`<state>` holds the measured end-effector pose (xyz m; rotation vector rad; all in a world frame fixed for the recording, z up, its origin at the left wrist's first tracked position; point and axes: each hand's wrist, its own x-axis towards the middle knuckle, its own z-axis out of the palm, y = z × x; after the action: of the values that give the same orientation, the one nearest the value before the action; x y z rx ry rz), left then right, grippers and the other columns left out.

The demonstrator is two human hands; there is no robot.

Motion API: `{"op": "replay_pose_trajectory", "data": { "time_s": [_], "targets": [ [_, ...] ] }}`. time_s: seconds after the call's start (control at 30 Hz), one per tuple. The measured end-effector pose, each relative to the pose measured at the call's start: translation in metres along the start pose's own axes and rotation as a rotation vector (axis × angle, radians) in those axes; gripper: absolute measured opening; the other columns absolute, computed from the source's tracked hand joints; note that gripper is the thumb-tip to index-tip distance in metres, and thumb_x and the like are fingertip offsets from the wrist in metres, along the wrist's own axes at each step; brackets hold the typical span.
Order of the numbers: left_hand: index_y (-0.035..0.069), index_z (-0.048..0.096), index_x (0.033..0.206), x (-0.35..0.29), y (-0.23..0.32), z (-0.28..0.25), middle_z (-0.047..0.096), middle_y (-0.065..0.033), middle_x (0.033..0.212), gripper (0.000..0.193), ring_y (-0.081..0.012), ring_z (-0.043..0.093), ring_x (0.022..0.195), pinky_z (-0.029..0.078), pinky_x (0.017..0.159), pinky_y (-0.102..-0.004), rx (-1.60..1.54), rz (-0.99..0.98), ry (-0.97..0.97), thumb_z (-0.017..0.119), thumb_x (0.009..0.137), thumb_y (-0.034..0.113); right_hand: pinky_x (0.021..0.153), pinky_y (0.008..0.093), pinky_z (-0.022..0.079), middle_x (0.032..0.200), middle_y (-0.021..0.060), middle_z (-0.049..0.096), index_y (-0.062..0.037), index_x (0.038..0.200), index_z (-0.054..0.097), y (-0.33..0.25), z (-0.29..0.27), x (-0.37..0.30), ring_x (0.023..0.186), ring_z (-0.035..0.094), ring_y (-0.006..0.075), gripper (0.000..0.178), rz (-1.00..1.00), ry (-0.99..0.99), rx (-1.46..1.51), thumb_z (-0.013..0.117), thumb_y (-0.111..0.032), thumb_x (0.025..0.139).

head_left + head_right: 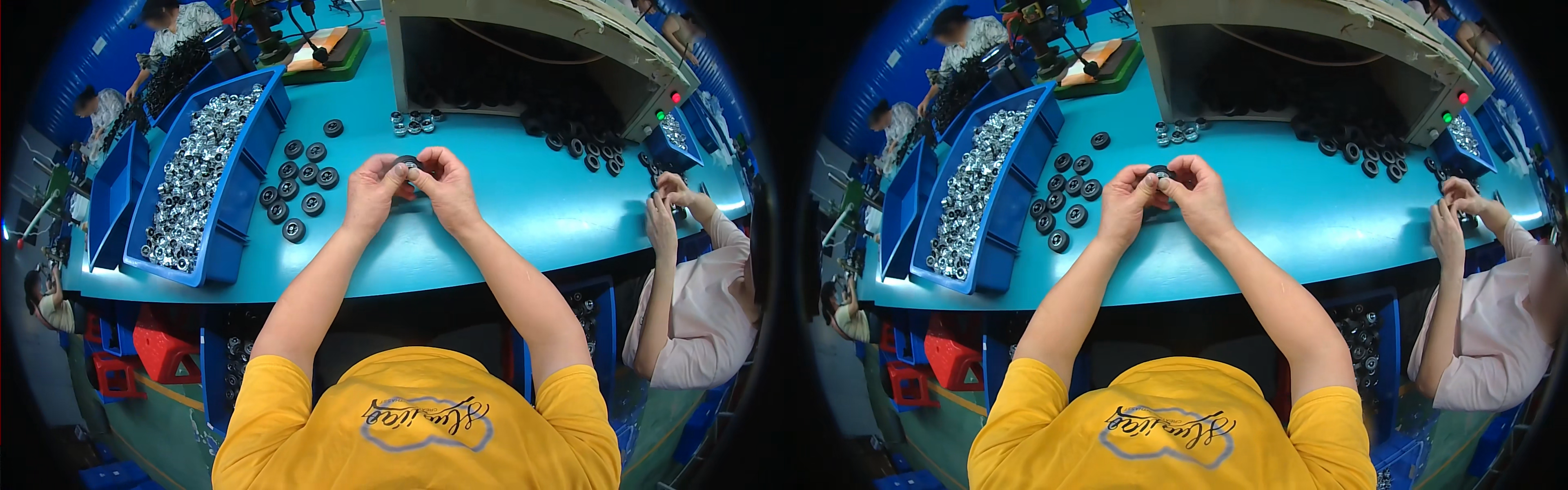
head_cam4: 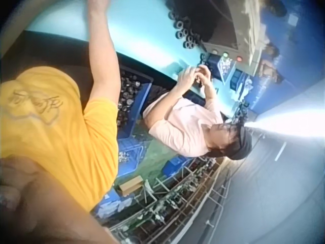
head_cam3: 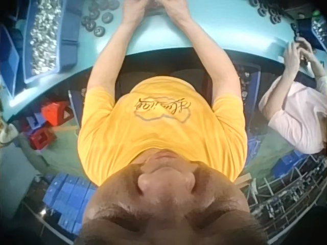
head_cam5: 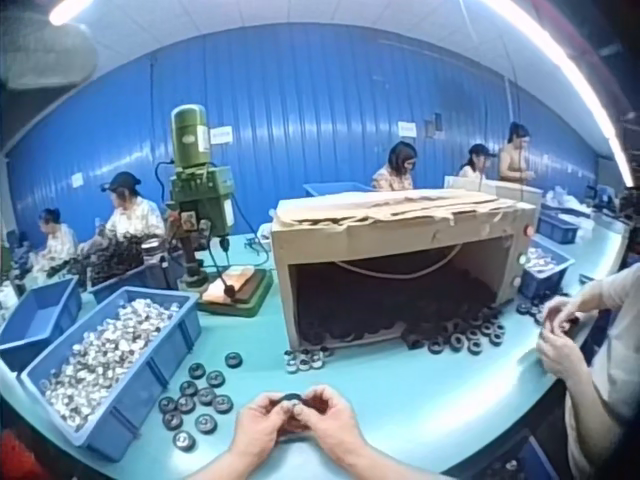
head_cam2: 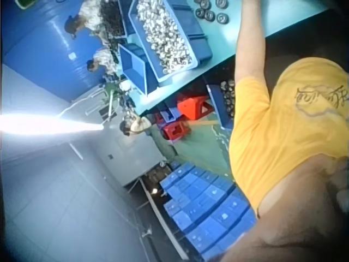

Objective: Assemble small wheels by inserting metal bearings into rubber outer rings at a factory workstation.

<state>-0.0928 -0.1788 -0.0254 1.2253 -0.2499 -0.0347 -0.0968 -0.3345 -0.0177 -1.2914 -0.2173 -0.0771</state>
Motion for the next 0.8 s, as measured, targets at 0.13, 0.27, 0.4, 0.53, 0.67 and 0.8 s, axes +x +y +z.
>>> {"op": "replay_pose_trajectory", "data": {
  "time_s": [0.13, 0.27, 0.4, 0.53, 0.67, 0.8],
  "targets": [
    [-0.001, 0.066, 0.113, -0.004, 0.0, 0.012, 0.071, -0.0067, 0.094, 0.02, -0.0147, 0.067, 0.076, 0.059, 0.067, -0.0283, 0.154, 0.075, 0.105, 0.067, 0.1, 0.014, 0.07, 0.0248, 0.05, 0.088, -0.0012, 0.062, -0.0064, 0.098, 0.056, 0.009, 0.005, -0.002, 0.079, 0.057, 0.007, 0.026, -0.126, 0.09, -0.12, 0.08, -0.01, 0.088],
    [-0.001, 0.069, 0.115, -0.005, 0.006, 0.017, 0.068, -0.0063, 0.091, 0.02, -0.014, 0.066, 0.074, 0.058, 0.067, -0.0263, 0.522, 0.217, 0.172, 0.065, 0.099, 0.01, 0.069, 0.0247, 0.049, 0.087, -0.0011, 0.061, -0.0061, 0.099, 0.057, -0.002, 0.009, -0.002, 0.079, 0.056, 0.0072, 0.025, -0.123, 0.125, -0.215, 0.079, -0.007, 0.087],
    [-0.006, 0.065, 0.122, -0.007, 0.005, 0.023, 0.067, -0.0061, 0.095, 0.023, -0.0123, 0.066, 0.075, 0.058, 0.068, -0.0262, 0.417, 0.26, 0.063, 0.06, 0.101, 0.004, 0.071, 0.0248, 0.05, 0.087, -0.0009, 0.061, -0.0056, 0.1, 0.057, 0.003, -0.001, 0.004, 0.08, 0.057, 0.0075, 0.024, -0.057, 0.137, -0.12, 0.078, -0.005, 0.087],
    [-0.004, 0.066, 0.124, -0.004, 0.007, 0.019, 0.069, -0.0065, 0.1, 0.025, -0.0119, 0.066, 0.078, 0.058, 0.068, -0.0253, 0.387, 0.137, 0.074, 0.059, 0.102, 0.004, 0.073, 0.0251, 0.051, 0.088, -0.0004, 0.061, -0.0037, 0.105, 0.059, -0.002, 0.004, 0.002, 0.081, 0.058, 0.0081, 0.023, -0.073, 0.135, -0.193, 0.076, -0.004, 0.088],
    [-0.001, 0.066, 0.128, -0.003, 0.006, 0.013, 0.069, -0.006, 0.105, 0.027, -0.0107, 0.065, 0.08, 0.058, 0.068, -0.0248, 0.287, -0.067, 0.097, 0.057, 0.103, 0.006, 0.075, 0.0251, 0.052, 0.091, 0.0011, 0.064, 0.0005, 0.116, 0.062, -0.005, 0.009, 0.002, 0.083, 0.06, 0.0086, 0.029, 0.045, 0.073, 0.052, 0.074, -0.008, 0.091],
    [-0.001, 0.067, 0.127, -0.007, 0.006, 0.018, 0.07, -0.0049, 0.102, 0.027, -0.01, 0.065, 0.078, 0.058, 0.068, -0.0251, 0.253, 0.063, 0.037, 0.057, 0.104, 0.009, 0.077, 0.0246, 0.053, 0.097, 0.0036, 0.066, 0.0037, 0.118, 0.064, -0.007, 0.0, 0.005, 0.086, 0.062, 0.0093, 0.033, 0.101, 0.006, 0.025, 0.073, -0.015, 0.093]
  ]
}}
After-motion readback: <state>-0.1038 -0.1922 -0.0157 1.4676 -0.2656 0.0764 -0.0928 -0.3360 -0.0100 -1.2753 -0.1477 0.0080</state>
